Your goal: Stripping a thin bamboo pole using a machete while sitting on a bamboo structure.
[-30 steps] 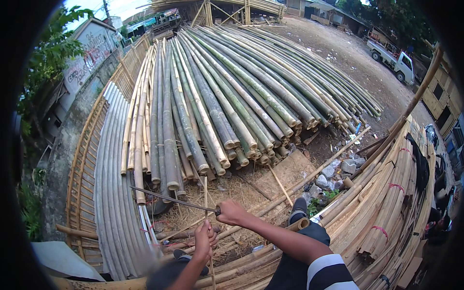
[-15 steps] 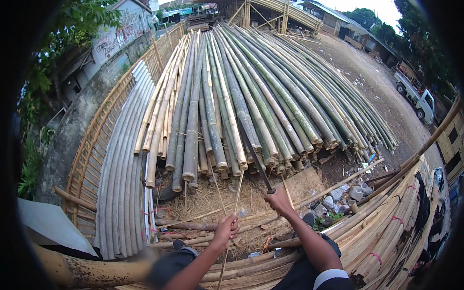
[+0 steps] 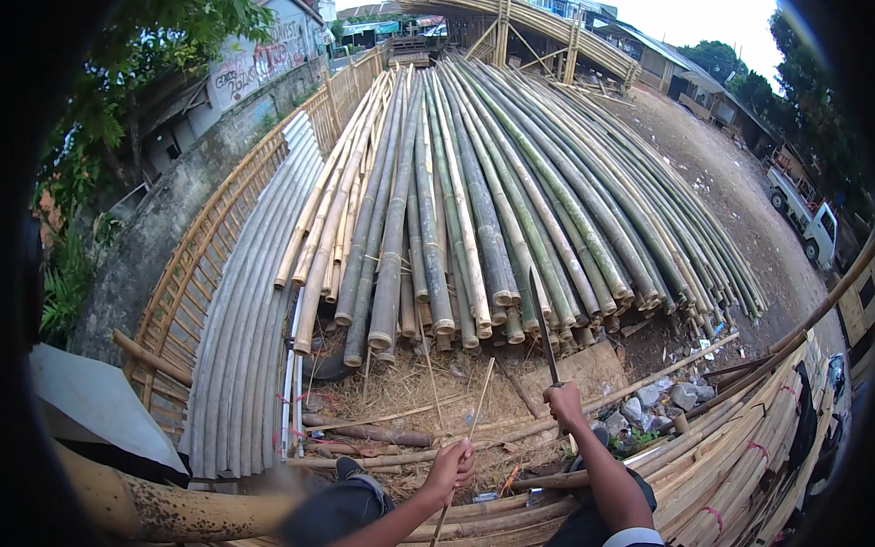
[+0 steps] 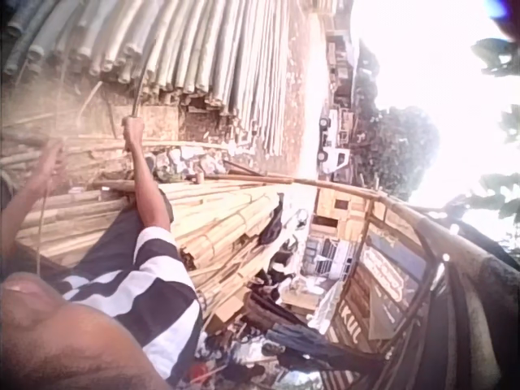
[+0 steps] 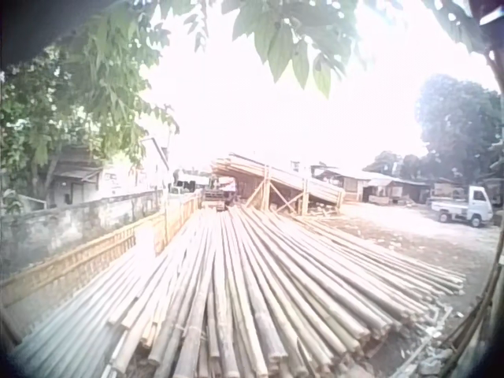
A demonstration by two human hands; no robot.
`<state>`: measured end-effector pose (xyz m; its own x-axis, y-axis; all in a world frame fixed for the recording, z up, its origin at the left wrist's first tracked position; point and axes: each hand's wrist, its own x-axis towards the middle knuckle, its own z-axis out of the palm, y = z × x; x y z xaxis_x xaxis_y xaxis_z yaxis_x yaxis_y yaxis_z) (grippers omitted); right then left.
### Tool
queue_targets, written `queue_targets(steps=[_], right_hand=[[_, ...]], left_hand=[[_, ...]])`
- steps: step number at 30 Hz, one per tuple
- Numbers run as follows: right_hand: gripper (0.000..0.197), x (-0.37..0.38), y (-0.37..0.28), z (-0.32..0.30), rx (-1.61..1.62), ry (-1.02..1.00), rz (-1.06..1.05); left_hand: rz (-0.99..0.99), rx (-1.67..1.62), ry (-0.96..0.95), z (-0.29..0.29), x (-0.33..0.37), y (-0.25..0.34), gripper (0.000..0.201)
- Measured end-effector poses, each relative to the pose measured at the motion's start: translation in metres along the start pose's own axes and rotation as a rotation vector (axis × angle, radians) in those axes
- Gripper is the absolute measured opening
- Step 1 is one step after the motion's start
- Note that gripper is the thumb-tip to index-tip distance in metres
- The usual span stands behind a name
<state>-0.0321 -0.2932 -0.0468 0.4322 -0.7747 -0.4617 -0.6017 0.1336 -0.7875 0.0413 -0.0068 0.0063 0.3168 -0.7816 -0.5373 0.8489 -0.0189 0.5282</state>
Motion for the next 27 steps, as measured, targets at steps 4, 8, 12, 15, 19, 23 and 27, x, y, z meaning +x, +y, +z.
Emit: queue_targets(steps=[4,8,12,15,19,23,27], right_hand=[[0.018,-0.015,-0.011,0.009,-0.064,-0.042,-0.194],[0.026,-0.069,-0.053,0.033,-0.216,-0.220,-0.329],[0.029,-0.082,-0.049,0.054,-0.539,-0.334,-0.501],[0.030,-0.060,-0.049,0.039,-0.445,-0.176,-0.516],[0.032,-0.028,-0.020,-0.036,-0.066,0.088,-0.190],[0.031,-0.072,-0.046,-0.070,-0.050,0.038,-0.312],[0.030,-0.172,-0.060,-0.051,-0.227,-0.143,-0.621]], left_hand=[[0.107,0.098,0.074,-0.011,0.022,0.014,0.029],[0.043,0.086,0.057,-0.014,0.039,0.007,0.026],[0.112,0.073,0.178,-0.003,0.028,0.011,0.031],[0.088,0.135,0.298,-0.012,0.016,-0.007,0.033],[0.004,0.085,0.148,0.043,0.010,-0.027,0.035],[-0.090,0.049,-0.034,0.043,-0.006,-0.023,0.036],[-0.063,-0.038,-0.070,0.010,-0.043,-0.019,0.035]])
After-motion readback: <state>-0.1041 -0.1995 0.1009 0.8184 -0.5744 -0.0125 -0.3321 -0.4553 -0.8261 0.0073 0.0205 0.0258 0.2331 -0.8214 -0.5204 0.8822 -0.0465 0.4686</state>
